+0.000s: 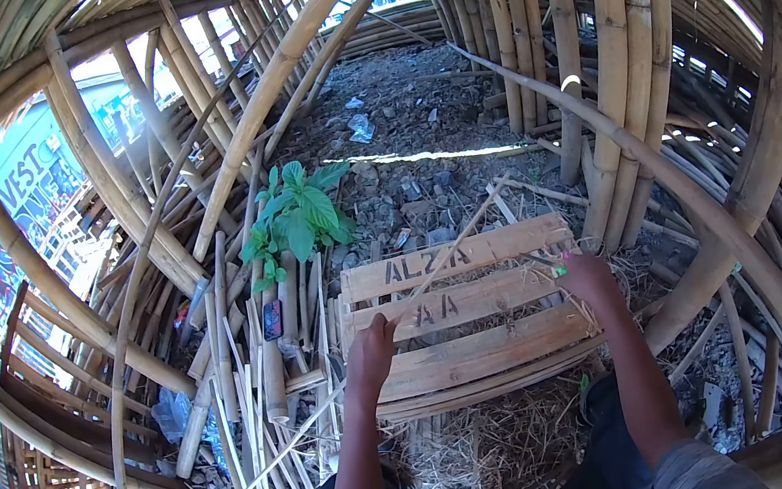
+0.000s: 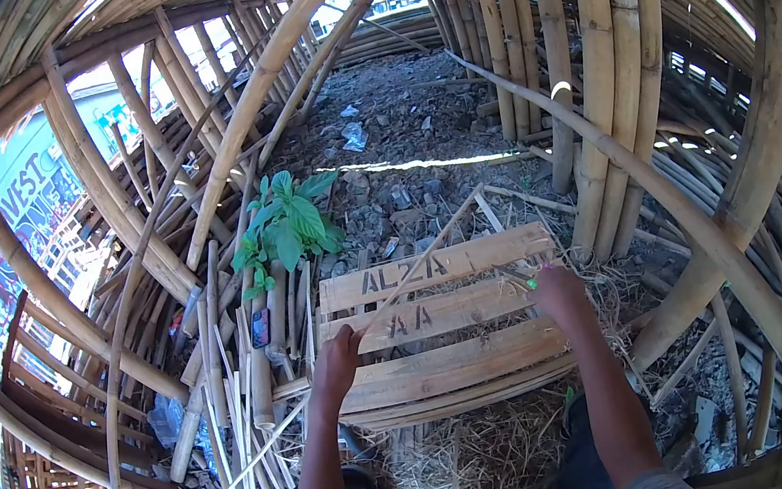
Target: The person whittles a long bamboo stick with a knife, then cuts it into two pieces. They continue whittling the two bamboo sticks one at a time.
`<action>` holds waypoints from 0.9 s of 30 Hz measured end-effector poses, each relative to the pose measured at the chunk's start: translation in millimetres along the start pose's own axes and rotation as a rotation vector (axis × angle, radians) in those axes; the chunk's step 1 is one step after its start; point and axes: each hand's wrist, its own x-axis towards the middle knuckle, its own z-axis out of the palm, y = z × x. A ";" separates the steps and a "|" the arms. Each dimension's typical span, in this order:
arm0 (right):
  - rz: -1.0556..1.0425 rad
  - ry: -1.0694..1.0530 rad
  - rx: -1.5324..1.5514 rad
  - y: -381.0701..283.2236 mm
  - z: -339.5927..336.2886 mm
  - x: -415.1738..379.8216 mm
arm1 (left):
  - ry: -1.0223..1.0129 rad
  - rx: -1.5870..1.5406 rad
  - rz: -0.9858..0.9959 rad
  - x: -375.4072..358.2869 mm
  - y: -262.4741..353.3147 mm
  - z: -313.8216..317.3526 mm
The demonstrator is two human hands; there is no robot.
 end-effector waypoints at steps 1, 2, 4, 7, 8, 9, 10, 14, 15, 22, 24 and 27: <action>0.009 0.121 -0.017 1.1 9.0 2.2 | -0.004 -0.015 0.010 -0.1 1.0 -3.8; 0.019 0.240 -0.033 2.4 16.7 2.9 | -0.010 -0.028 0.021 -1.4 2.5 -5.7; 0.001 0.262 -0.027 2.0 24.0 1.5 | -0.003 -0.049 0.018 -3.4 6.2 -7.0; -0.069 0.329 0.127 -5.3 23.9 8.9 | 0.026 -0.106 0.021 -2.9 12.8 -7.0; -0.114 0.364 0.273 -9.4 22.4 12.8 | 0.038 -0.143 0.026 -3.2 15.4 -5.9; -0.116 0.368 0.276 -18.4 16.3 9.4 | 0.042 -0.140 0.030 -4.4 18.6 -4.2; -0.181 0.505 0.450 -31.3 5.3 0.3 | 0.030 -0.119 0.007 -5.8 22.6 -1.3; -0.369 0.487 0.597 -61.2 -9.0 -27.0 | 0.019 -0.080 0.065 -10.9 20.3 20.5; -0.364 0.490 0.596 -67.3 -5.2 -29.6 | 0.022 -0.042 0.086 -12.7 22.1 26.1; -0.485 0.453 0.172 -80.8 24.2 -23.5 | 0.068 0.061 0.121 -34.3 39.0 51.6; -0.358 0.426 0.143 -73.4 8.1 -13.9 | 0.071 0.051 0.130 -38.2 34.7 50.0; -0.151 0.701 0.133 -39.4 9.6 16.4 | 0.069 0.078 0.162 -41.0 34.1 43.5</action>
